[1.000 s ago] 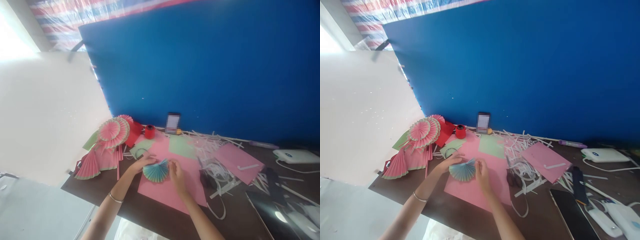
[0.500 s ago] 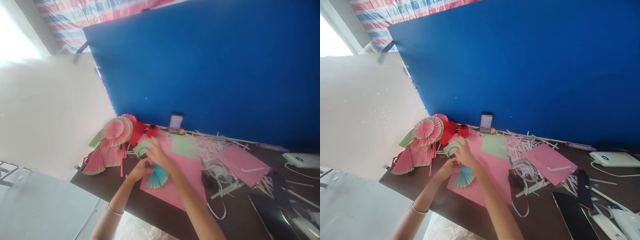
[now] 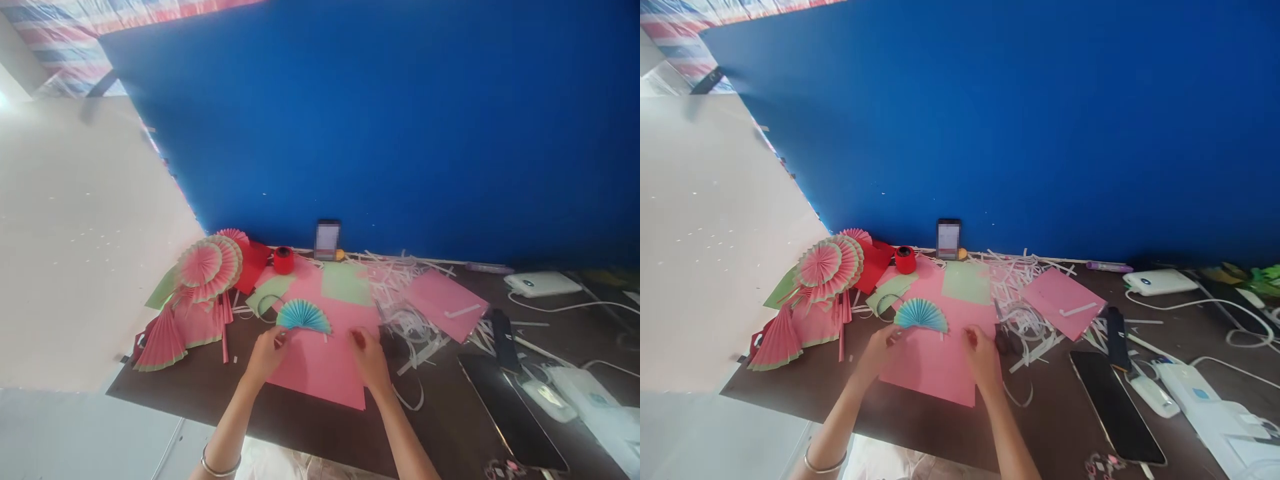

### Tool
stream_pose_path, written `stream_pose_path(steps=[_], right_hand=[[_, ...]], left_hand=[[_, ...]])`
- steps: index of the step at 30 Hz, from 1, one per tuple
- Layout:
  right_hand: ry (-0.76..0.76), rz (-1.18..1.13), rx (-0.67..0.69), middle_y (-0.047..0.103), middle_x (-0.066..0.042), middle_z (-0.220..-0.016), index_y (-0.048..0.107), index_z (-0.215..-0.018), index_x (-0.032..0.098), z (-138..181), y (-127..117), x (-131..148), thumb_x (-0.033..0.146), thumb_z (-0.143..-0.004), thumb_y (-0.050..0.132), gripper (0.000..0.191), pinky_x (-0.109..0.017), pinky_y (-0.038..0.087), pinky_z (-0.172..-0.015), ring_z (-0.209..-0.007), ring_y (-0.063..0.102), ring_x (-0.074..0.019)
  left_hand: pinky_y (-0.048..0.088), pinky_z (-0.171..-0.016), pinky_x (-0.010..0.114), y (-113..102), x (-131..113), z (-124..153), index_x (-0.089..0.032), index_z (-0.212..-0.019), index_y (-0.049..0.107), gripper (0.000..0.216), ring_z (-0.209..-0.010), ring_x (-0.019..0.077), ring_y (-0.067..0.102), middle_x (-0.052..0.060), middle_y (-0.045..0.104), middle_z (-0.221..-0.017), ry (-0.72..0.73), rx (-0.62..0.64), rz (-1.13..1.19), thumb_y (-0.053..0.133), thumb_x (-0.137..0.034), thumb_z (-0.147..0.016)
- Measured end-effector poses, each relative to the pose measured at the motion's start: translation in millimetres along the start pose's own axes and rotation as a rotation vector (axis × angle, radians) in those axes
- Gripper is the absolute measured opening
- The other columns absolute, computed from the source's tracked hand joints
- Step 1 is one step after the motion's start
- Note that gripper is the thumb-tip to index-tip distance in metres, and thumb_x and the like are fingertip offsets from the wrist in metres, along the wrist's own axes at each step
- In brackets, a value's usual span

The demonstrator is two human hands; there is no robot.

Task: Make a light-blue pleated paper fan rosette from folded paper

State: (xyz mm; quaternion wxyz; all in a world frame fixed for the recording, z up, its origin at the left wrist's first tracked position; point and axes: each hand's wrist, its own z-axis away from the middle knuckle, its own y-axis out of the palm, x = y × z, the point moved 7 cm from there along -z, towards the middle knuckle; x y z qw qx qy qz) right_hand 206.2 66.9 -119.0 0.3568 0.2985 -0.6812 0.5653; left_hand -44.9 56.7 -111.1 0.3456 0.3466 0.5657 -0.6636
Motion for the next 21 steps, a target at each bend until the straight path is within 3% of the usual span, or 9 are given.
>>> stream_pose_path(steps=[4,8,13,16,21], right_hand=[[-0.128,0.067,0.141,0.063,-0.005,-0.089,0.055,-0.089,0.023,4,15,29,0.035,-0.084,0.041,0.019,-0.034,0.046,-0.072,-0.081,0.06,-0.02],[-0.267,0.203,0.208,0.058,-0.005,-0.09,0.054,-0.089,0.021,3,34,44,0.035,-0.084,0.044,0.018,-0.033,0.044,-0.073,-0.084,0.058,-0.0201],[-0.357,0.346,0.172,0.056,-0.005,-0.086,0.053,-0.084,0.021,5,49,38,0.033,-0.085,0.042,0.016,-0.033,0.042,-0.07,-0.079,0.054,-0.0197],[-0.339,0.348,0.129,0.057,-0.005,-0.089,0.054,-0.083,0.021,3,45,30,0.029,-0.087,0.038,0.018,-0.032,0.041,-0.073,-0.081,0.054,-0.0191],[-0.277,0.398,0.048,0.058,-0.006,-0.087,0.058,-0.086,0.021,-2,31,18,0.029,-0.086,0.04,0.02,-0.034,0.041,-0.075,-0.084,0.054,-0.0211]], left_hand=[[0.042,-0.075,0.033,0,-19,-8,-0.019,-0.093,0.064,0.02,-0.084,0.0203,0.053,0.007,0.059,-0.088,0.259,-0.169,-0.29,0.051,-0.019,-0.078],[0.039,-0.08,0.038,17,-33,-26,-0.021,-0.102,0.065,0.03,-0.093,0.0249,0.046,0.01,0.054,-0.097,0.431,-0.121,-0.537,0.05,-0.013,-0.077],[0.037,-0.08,0.037,25,-36,-50,-0.025,-0.099,0.067,0.038,-0.09,0.0234,0.045,0.008,0.053,-0.097,0.43,-0.078,-0.628,0.045,-0.004,-0.076],[0.035,-0.079,0.037,28,-36,-59,-0.026,-0.095,0.068,0.036,-0.088,0.0219,0.046,0.006,0.055,-0.094,0.404,-0.107,-0.646,0.043,-0.005,-0.079],[0.035,-0.08,0.038,30,-33,-62,-0.027,-0.105,0.064,0.042,-0.091,0.0224,0.048,0.006,0.057,-0.101,0.406,-0.186,-0.642,0.044,-0.002,-0.078]])
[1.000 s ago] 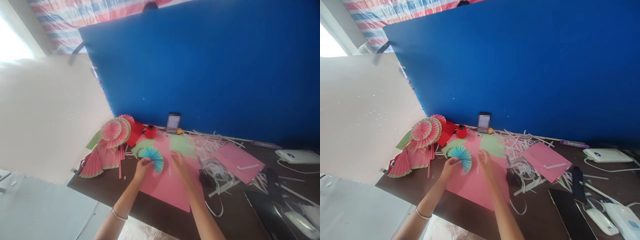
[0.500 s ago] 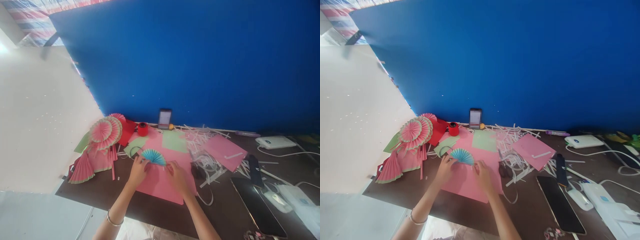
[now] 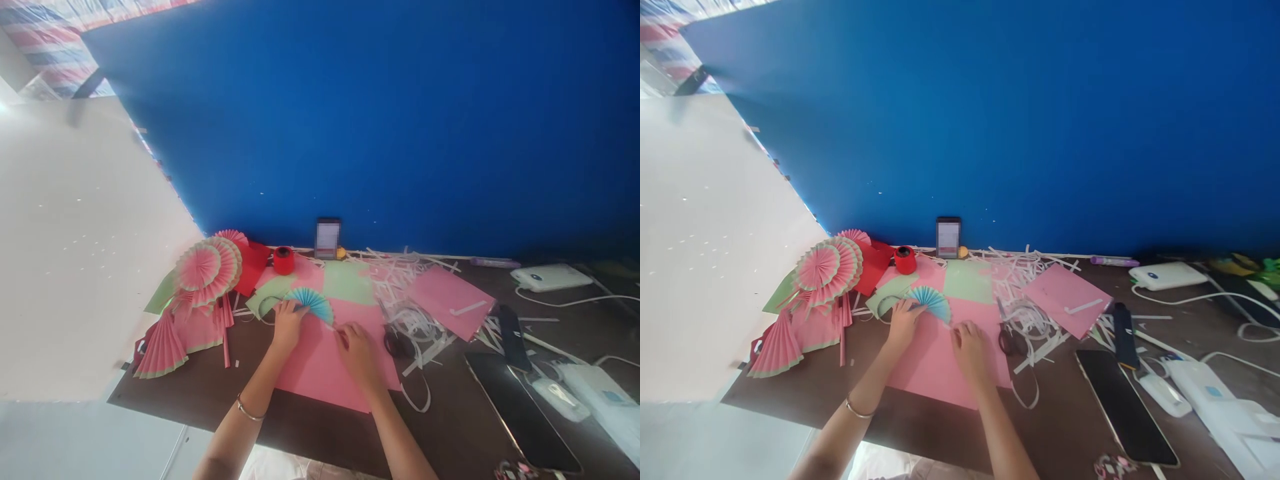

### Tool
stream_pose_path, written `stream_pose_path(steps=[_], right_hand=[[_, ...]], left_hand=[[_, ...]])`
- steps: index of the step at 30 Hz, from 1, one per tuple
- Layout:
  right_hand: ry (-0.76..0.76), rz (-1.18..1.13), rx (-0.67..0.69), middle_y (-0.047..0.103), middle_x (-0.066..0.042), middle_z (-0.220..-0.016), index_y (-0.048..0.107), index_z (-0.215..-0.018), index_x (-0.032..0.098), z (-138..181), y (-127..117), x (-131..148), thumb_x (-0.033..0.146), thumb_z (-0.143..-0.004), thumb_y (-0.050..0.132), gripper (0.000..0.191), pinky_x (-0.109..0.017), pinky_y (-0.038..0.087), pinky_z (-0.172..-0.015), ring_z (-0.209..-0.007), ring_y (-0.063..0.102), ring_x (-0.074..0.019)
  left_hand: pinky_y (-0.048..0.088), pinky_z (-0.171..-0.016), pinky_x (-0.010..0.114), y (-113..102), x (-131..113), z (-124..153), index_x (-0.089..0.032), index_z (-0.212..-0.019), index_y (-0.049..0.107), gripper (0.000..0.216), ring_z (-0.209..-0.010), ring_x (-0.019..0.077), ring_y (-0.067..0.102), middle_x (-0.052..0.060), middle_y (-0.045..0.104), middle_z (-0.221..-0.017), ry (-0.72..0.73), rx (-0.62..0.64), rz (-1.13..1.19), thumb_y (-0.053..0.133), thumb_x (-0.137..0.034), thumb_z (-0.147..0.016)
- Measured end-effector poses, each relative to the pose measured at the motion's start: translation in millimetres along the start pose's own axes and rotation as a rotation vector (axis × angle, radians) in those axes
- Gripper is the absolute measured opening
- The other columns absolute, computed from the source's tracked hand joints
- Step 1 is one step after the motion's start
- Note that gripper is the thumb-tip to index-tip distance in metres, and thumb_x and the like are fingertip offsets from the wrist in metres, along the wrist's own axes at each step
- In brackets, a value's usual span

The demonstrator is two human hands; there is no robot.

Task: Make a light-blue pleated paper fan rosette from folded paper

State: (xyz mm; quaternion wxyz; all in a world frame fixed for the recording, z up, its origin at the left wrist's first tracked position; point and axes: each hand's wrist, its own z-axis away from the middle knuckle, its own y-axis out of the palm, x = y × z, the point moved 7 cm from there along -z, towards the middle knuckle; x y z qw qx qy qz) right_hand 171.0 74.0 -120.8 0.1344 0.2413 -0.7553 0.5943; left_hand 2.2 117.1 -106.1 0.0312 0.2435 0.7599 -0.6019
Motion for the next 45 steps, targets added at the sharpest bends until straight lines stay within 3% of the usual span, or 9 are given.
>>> stream_pose_path(steps=[5,10,20,27,33,37,42,45], right_hand=[[0.047,0.006,-0.035,0.056,-0.007,-0.091,0.058,-0.082,0.02,0,1,-7,0.029,-0.086,0.04,0.02,-0.035,0.041,-0.074,-0.085,0.054,-0.0213],[0.053,0.04,-0.082,0.055,-0.011,-0.1,0.055,-0.086,0.018,-1,0,-10,0.028,-0.088,0.036,0.022,-0.039,0.039,-0.084,-0.095,0.051,-0.024],[-0.001,0.029,-0.441,0.061,-0.008,-0.084,0.056,-0.085,0.018,2,-38,-27,0.027,-0.088,0.039,0.02,-0.037,0.04,-0.08,-0.084,0.054,-0.0209],[-0.013,0.033,-0.357,0.063,-0.009,-0.085,0.058,-0.084,0.017,-2,-21,-31,0.029,-0.086,0.039,0.023,-0.039,0.039,-0.082,-0.086,0.053,-0.0224],[-0.068,-0.043,-0.414,0.061,-0.009,-0.082,0.057,-0.081,0.018,-3,-23,-26,0.029,-0.084,0.043,0.017,-0.039,0.041,-0.08,-0.084,0.052,-0.0221],[-0.086,-0.081,-0.467,0.06,-0.009,-0.084,0.057,-0.084,0.018,0,-33,-21,0.026,-0.083,0.045,0.014,-0.039,0.041,-0.081,-0.086,0.053,-0.0217],[-0.104,-0.115,-0.424,0.06,-0.007,-0.083,0.055,-0.086,0.019,0,-33,-17,0.027,-0.085,0.043,0.014,-0.039,0.041,-0.081,-0.084,0.053,-0.0206],[-0.11,-0.101,-0.396,0.061,-0.007,-0.085,0.055,-0.086,0.019,-1,-28,-16,0.029,-0.085,0.043,0.015,-0.04,0.04,-0.082,-0.085,0.054,-0.0207]], left_hand=[[0.035,-0.08,0.037,4,10,3,-0.025,-0.099,0.067,0.036,-0.091,0.0224,0.05,0.007,0.06,-0.098,-0.013,-0.039,0.058,0.047,-0.003,-0.078],[0.035,-0.077,0.036,3,18,4,-0.022,-0.093,0.067,0.027,-0.087,0.022,0.052,0.007,0.063,-0.094,-0.081,-0.073,0.083,0.046,-0.009,-0.082],[0.037,-0.077,0.034,-3,25,7,-0.02,-0.087,0.066,0.016,-0.085,0.0192,0.053,0.005,0.063,-0.088,-0.103,-0.188,0.17,0.053,-0.014,-0.08],[0.035,-0.087,0.041,-20,30,7,-0.023,-0.1,0.062,0.023,-0.098,0.0247,0.05,0.007,0.06,-0.104,-0.096,-0.179,-0.001,0.059,-0.029,-0.078],[0.032,-0.091,0.045,-21,22,4,-0.02,-0.079,0.063,0.017,-0.094,0.0238,0.051,0.007,0.061,-0.099,-0.087,-0.165,-0.13,0.048,-0.027,-0.085],[0.033,-0.092,0.043,-49,18,5,-0.02,-0.081,0.063,0.014,-0.098,0.0237,0.05,0.007,0.06,-0.106,-0.046,-0.265,-0.17,0.05,-0.024,-0.083],[0.029,-0.096,0.048,-105,62,30,-0.02,-0.082,0.064,0.016,-0.106,0.0281,0.047,0.008,0.059,-0.106,-0.256,-0.388,-0.319,0.049,-0.026,-0.083],[0.027,-0.098,0.052,-112,79,50,-0.018,-0.088,0.064,0.016,-0.112,0.0324,0.042,0.013,0.057,-0.109,-0.348,-0.342,-0.405,0.052,-0.024,-0.079]])
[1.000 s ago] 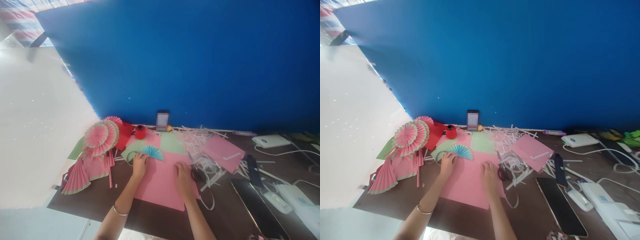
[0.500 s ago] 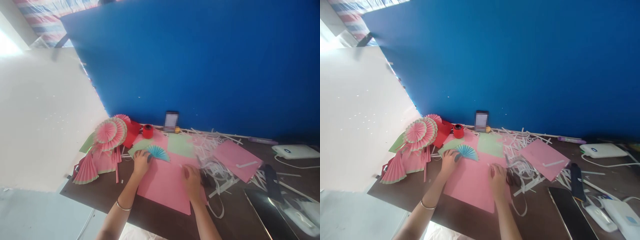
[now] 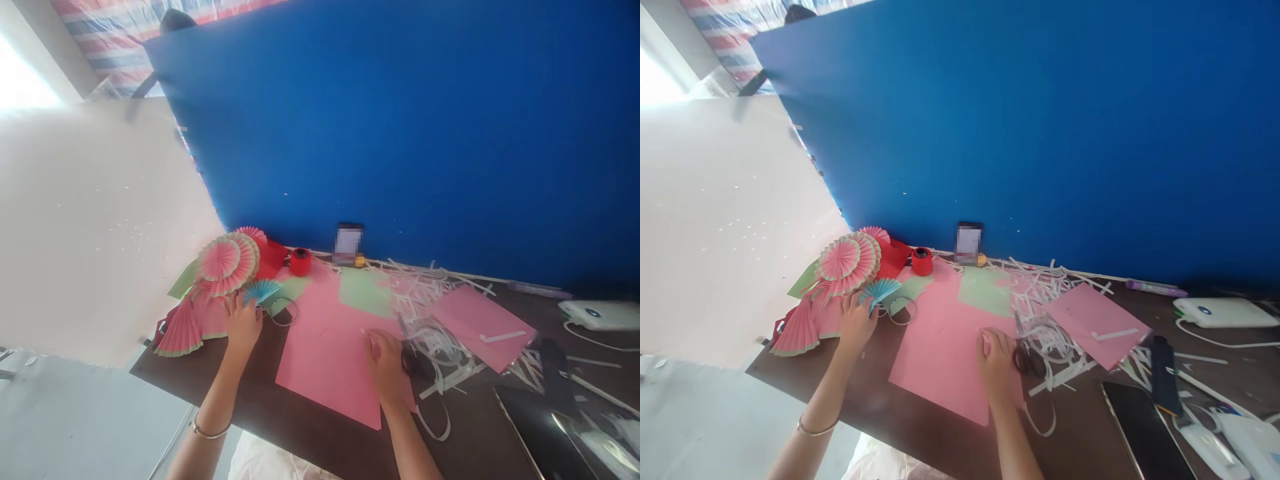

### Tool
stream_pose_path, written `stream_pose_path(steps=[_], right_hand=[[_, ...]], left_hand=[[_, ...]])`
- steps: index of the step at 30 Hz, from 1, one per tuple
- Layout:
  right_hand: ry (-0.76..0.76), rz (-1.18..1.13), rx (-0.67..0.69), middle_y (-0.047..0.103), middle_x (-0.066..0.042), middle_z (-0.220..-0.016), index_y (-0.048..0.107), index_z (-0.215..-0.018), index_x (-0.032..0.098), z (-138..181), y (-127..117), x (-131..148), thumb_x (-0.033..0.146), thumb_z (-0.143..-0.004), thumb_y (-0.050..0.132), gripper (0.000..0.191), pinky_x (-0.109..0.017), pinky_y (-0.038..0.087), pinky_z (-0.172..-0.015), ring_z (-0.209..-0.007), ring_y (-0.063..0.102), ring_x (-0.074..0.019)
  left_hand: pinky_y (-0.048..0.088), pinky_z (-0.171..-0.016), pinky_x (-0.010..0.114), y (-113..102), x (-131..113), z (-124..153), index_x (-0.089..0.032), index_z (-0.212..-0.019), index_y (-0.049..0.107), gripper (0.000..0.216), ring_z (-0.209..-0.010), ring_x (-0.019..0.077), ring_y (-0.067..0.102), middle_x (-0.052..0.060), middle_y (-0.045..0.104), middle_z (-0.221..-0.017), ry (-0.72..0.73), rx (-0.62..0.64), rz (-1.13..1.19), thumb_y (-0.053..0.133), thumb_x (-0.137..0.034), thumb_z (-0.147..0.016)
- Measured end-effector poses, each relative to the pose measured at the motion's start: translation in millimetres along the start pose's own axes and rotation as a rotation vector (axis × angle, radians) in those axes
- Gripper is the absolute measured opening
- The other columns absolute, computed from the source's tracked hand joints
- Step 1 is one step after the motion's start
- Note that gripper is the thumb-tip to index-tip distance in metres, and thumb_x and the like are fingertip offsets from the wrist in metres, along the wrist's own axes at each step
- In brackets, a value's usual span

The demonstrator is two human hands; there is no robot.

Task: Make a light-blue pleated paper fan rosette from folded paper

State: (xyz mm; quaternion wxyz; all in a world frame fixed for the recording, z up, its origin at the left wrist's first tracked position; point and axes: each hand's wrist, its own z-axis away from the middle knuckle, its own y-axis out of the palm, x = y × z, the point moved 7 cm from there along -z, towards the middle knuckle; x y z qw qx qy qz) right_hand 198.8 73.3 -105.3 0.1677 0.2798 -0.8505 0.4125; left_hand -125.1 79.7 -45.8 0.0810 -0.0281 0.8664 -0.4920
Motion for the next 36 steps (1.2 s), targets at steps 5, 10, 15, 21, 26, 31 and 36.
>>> stream_pose_path(steps=[5,10,15,21,26,31,36], right_hand=[[-0.027,0.0,0.039,0.061,-0.009,-0.086,0.055,-0.087,0.018,0,7,4,0.03,-0.085,0.041,0.019,-0.039,0.042,-0.082,-0.086,0.054,-0.0213],[0.005,-0.031,0.055,0.061,-0.009,-0.085,0.055,-0.086,0.019,0,7,4,0.029,-0.084,0.041,0.017,-0.039,0.043,-0.081,-0.085,0.056,-0.0209],[0.039,-0.096,0.054,0.061,-0.008,-0.084,0.055,-0.085,0.019,3,8,0,0.029,-0.084,0.041,0.017,-0.039,0.046,-0.078,-0.083,0.056,-0.0206],[0.039,-0.081,0.084,0.061,-0.008,-0.085,0.055,-0.086,0.019,3,11,1,0.029,-0.084,0.042,0.017,-0.039,0.046,-0.079,-0.085,0.057,-0.0212],[0.029,-0.084,0.069,0.06,-0.009,-0.093,0.053,-0.098,0.021,0,4,11,0.031,-0.085,0.041,0.02,-0.041,0.046,-0.081,-0.09,0.057,-0.0225],[-0.105,0.006,0.109,0.055,-0.012,-0.117,0.049,-0.117,0.021,0,0,22,0.035,-0.082,0.047,0.038,-0.045,0.042,-0.09,-0.111,0.049,-0.0263],[-0.262,-0.028,0.391,0.066,-0.004,-0.091,0.063,-0.088,0.024,8,21,30,0.028,-0.085,0.047,0.016,-0.041,0.045,-0.085,-0.089,0.059,-0.0201]], left_hand=[[0.037,-0.093,0.038,20,-41,11,-0.018,-0.093,0.062,0.021,-0.108,0.0245,0.048,0.01,0.058,-0.107,0.165,0.145,0.148,0.047,-0.014,-0.079],[0.039,-0.086,0.036,67,-98,-24,-0.012,-0.099,0.058,0.025,-0.098,0.0235,0.055,0.014,0.061,-0.099,0.302,0.449,0.009,0.045,-0.007,-0.079],[0.043,-0.074,0.037,95,-106,-53,-0.003,-0.089,0.06,0.02,-0.085,0.0272,0.061,0.02,0.063,-0.081,0.244,0.51,-0.037,0.043,-0.004,-0.08],[0.041,-0.082,0.038,89,-110,-49,-0.005,-0.097,0.059,0.022,-0.085,0.0249,0.061,0.019,0.064,-0.085,0.32,0.467,0.023,0.044,-0.006,-0.081],[0.038,-0.088,0.039,60,-128,-30,-0.015,-0.109,0.056,0.032,-0.092,0.0239,0.058,0.014,0.063,-0.098,0.397,0.399,0.1,0.044,-0.007,-0.08],[0.034,-0.096,0.042,49,-162,43,-0.02,-0.116,0.052,0.04,-0.1,0.0242,0.053,0.01,0.062,-0.103,0.684,0.432,0.443,0.047,-0.008,-0.078],[0.039,-0.095,0.034,62,-147,73,-0.014,-0.115,0.051,0.035,-0.111,0.0206,0.048,0.01,0.055,-0.119,0.654,0.501,0.589,0.04,-0.006,-0.083]])
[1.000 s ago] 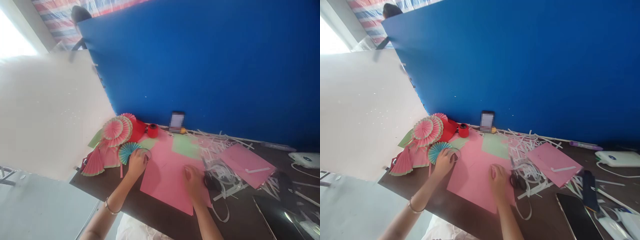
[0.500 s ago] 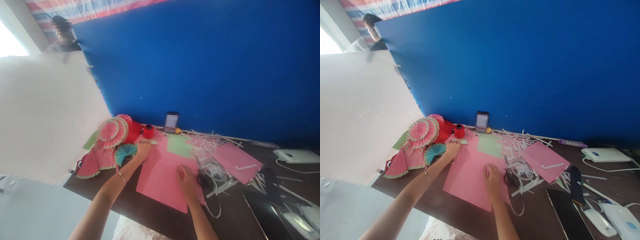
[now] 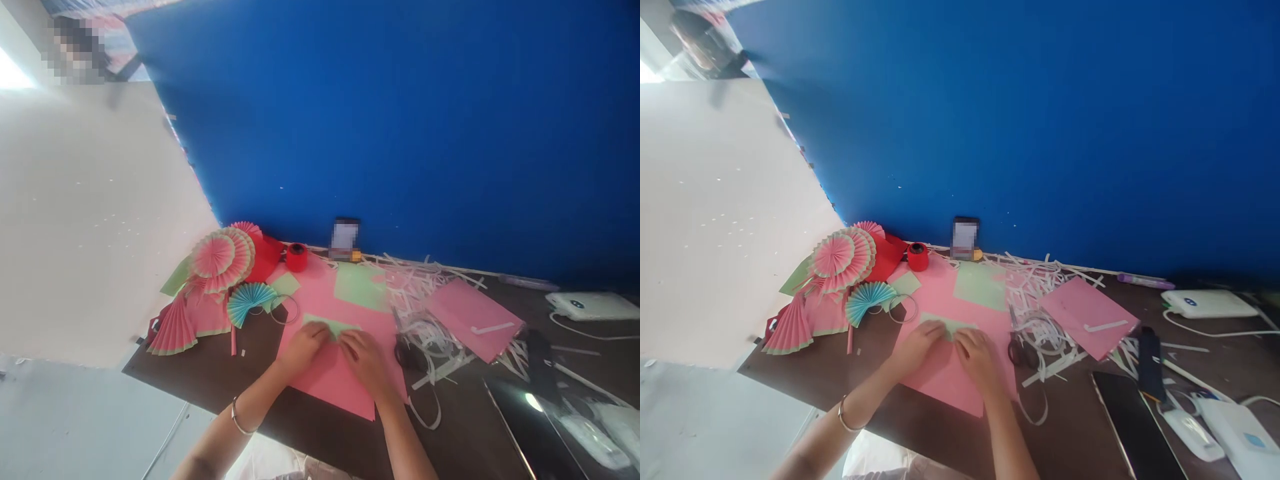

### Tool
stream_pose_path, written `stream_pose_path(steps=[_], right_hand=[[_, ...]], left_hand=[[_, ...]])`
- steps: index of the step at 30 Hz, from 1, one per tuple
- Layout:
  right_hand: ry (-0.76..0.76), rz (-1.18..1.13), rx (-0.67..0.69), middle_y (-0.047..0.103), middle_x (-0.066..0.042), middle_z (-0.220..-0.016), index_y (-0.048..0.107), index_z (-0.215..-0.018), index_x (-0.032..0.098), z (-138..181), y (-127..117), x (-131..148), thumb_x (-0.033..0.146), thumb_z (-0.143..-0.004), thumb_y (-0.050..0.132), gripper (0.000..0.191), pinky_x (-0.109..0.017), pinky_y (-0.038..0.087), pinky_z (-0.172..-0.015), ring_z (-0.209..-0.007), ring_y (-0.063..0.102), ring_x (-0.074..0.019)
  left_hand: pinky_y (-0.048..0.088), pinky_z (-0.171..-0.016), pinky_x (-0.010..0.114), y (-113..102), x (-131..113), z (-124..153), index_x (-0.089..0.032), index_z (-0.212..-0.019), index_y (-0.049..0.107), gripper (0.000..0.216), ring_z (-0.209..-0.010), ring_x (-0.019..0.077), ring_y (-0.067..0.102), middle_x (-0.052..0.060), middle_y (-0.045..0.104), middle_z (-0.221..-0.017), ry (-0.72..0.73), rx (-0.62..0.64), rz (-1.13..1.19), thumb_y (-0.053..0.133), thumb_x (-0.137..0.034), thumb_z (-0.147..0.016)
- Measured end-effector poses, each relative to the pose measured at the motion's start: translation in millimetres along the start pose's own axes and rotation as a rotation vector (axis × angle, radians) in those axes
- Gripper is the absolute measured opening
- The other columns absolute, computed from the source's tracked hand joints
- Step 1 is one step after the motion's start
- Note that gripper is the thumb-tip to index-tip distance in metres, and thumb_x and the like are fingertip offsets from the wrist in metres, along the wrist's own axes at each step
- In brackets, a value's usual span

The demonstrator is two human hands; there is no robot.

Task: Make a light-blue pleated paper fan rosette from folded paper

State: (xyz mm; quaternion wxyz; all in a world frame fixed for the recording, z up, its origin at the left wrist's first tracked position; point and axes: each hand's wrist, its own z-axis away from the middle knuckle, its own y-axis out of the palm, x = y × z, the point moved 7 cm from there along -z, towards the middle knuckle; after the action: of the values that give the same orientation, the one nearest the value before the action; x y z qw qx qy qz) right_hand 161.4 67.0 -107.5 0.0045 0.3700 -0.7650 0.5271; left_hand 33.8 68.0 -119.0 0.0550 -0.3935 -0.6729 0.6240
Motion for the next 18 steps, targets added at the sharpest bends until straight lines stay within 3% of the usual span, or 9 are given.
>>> stream_pose_path(steps=[4,10,18], right_hand=[[-0.032,-0.015,0.083,0.065,-0.005,-0.096,0.063,-0.091,0.023,-1,8,7,0.034,-0.083,0.053,0.017,-0.043,0.041,-0.089,-0.093,0.056,-0.0209],[0.016,-0.055,0.134,0.063,-0.004,-0.092,0.061,-0.09,0.024,2,15,4,0.024,-0.09,0.039,0.022,-0.04,0.044,-0.081,-0.089,0.056,-0.0192],[0.155,-0.074,0.086,0.061,-0.005,-0.095,0.058,-0.084,0.023,2,12,-6,0.031,-0.087,0.044,0.016,-0.039,0.047,-0.08,-0.091,0.058,-0.0206]], left_hand=[[0.043,-0.09,0.033,-8,11,3,-0.015,-0.107,0.056,0.028,-0.103,0.0191,0.053,0.008,0.059,-0.108,0.027,0.02,0.05,0.045,-0.007,-0.082],[0.043,-0.09,0.031,-26,19,4,-0.017,-0.1,0.061,0.026,-0.102,0.0171,0.054,0.007,0.061,-0.107,0.016,0.023,0.16,0.046,-0.006,-0.081],[0.043,-0.091,0.034,-43,50,9,-0.018,-0.079,0.068,0.013,-0.102,0.0187,0.054,0.008,0.061,-0.108,-0.179,-0.012,0.329,0.055,-0.015,-0.08]])
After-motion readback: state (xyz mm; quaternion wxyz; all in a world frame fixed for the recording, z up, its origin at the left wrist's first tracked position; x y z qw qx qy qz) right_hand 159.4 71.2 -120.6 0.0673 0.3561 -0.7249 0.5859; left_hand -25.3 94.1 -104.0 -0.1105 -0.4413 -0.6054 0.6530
